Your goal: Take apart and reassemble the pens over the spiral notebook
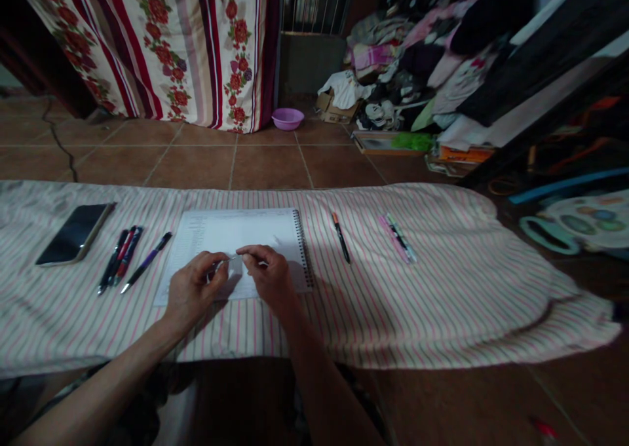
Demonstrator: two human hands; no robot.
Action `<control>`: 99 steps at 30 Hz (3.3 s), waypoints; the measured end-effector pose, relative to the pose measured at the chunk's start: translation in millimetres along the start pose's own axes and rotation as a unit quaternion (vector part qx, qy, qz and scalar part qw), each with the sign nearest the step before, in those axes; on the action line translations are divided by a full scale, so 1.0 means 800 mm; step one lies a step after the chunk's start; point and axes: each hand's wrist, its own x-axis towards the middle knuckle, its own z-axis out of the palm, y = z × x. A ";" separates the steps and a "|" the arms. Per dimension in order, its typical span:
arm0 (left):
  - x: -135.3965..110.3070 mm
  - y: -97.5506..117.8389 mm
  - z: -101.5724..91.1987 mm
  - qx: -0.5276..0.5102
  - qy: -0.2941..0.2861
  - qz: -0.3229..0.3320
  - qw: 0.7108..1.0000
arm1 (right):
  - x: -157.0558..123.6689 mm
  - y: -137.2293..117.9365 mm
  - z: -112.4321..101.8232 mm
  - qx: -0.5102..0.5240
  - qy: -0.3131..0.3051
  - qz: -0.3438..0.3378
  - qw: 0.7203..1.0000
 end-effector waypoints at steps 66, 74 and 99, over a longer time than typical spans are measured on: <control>0.000 -0.004 0.003 0.012 -0.050 0.056 0.997 | -0.005 0.007 0.000 -0.168 -0.007 -0.103 0.980; 0.000 -0.002 0.003 0.004 -0.057 0.060 0.997 | -0.008 0.000 0.000 -0.234 -0.013 -0.095 0.967; -0.002 -0.004 0.005 0.005 -0.070 0.023 0.997 | -0.009 -0.002 -0.001 -0.301 -0.024 -0.113 0.946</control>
